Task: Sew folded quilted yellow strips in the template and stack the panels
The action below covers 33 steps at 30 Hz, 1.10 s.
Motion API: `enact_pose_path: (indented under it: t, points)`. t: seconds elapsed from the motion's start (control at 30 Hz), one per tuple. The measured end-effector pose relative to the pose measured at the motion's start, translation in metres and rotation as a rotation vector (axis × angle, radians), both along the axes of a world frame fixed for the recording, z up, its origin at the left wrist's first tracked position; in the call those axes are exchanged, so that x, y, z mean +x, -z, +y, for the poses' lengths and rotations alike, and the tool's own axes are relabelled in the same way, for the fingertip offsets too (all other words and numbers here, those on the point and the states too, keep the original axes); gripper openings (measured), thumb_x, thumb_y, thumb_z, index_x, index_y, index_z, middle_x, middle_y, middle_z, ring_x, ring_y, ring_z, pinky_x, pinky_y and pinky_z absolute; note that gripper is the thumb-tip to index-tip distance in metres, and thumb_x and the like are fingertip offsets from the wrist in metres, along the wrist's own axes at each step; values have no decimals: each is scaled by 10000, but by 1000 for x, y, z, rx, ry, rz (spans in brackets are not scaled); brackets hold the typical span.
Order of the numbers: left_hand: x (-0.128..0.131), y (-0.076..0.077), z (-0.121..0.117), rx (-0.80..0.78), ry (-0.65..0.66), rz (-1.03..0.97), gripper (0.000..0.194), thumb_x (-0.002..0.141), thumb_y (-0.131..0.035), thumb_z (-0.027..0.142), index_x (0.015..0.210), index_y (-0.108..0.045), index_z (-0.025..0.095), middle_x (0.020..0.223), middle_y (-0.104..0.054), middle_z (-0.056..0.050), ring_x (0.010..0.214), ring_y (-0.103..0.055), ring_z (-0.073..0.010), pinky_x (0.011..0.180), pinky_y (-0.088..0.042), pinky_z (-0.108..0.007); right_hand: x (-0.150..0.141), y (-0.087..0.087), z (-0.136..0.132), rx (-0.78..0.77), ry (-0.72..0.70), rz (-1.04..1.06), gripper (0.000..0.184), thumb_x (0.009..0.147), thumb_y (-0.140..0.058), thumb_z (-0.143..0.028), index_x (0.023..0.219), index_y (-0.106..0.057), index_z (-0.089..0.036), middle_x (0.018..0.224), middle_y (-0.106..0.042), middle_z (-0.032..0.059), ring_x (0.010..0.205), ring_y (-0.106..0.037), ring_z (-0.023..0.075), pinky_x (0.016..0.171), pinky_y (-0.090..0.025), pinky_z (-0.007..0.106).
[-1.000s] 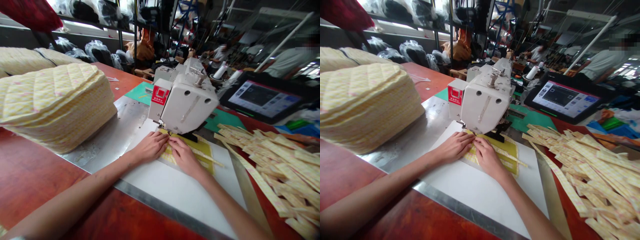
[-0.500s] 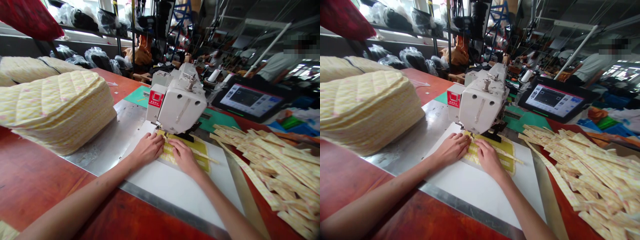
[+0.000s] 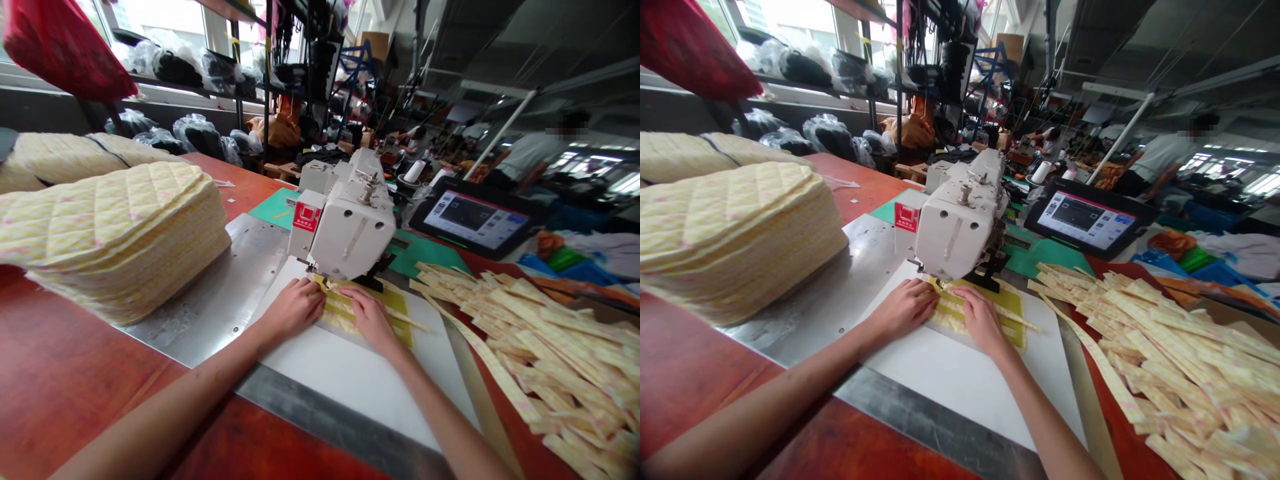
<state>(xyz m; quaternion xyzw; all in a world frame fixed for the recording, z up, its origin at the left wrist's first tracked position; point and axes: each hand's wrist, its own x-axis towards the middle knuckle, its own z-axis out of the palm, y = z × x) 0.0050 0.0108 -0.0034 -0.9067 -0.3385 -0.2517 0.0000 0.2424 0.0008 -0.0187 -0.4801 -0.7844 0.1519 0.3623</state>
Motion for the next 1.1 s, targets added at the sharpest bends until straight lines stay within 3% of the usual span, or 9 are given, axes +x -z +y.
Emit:
enact_pose_path:
  t: [0.23, 0.47, 0.7, 0.87, 1.0, 1.1]
  points:
    - [-15, -2, 3, -32, -5, -49, 264, 1037, -461, 230, 1083, -715, 175, 998, -667, -92, 963, -580, -228, 874, -482, -370, -17, 0, 4, 14, 41, 71, 327, 943, -393, -127, 1044, -697, -193, 1156, -716, 91, 1103, -675, 201, 1014, -525, 387]
    - [-23, -4, -11, -83, 13, -83, 248, 1032, -473, 218, 1138, -695, 184, 1080, -671, -99, 1019, -584, -231, 923, -497, -387, -23, -1, -10, -7, 58, 113, 297, 941, -413, -120, 1018, -690, -199, 1100, -738, 80, 1049, -693, 202, 970, -539, 379]
    - [-11, -4, -24, -108, 31, -100, 223, 1020, -486, 221, 1131, -677, 190, 1089, -657, -97, 1034, -588, -238, 928, -510, -385, -12, -1, -22, -3, 61, 86, 325, 941, -398, -97, 1035, -690, -205, 1140, -715, 81, 1082, -679, 205, 984, -538, 384]
    - [-4, -3, -20, -103, 6, -89, 218, 1013, -485, 223, 1100, -681, 183, 1059, -659, -98, 1018, -591, -245, 920, -521, -401, -7, 0, -22, 13, 80, 85, 246, 969, -458, -144, 1027, -690, -202, 1100, -700, 81, 1042, -674, 211, 958, -549, 386]
    - [-8, -5, -23, -63, 26, -106, 252, 997, -493, 222, 1175, -670, 196, 1117, -671, -115, 1045, -619, -254, 936, -548, -425, 6, 0, -24, 126, 220, -155, 203, 976, -584, -250, 1142, -692, -204, 1105, -659, 99, 1044, -632, 257, 966, -544, 464]
    - [-10, -1, -48, 0, -8, -217, 402, 969, -483, 191, 1351, -592, 249, 1363, -575, -138, 1149, -622, -269, 938, -579, -419, 22, -6, -34, 117, 282, -451, 237, 1000, -569, -231, 1213, -671, -206, 1107, -653, 102, 1058, -619, 255, 933, -556, 433]
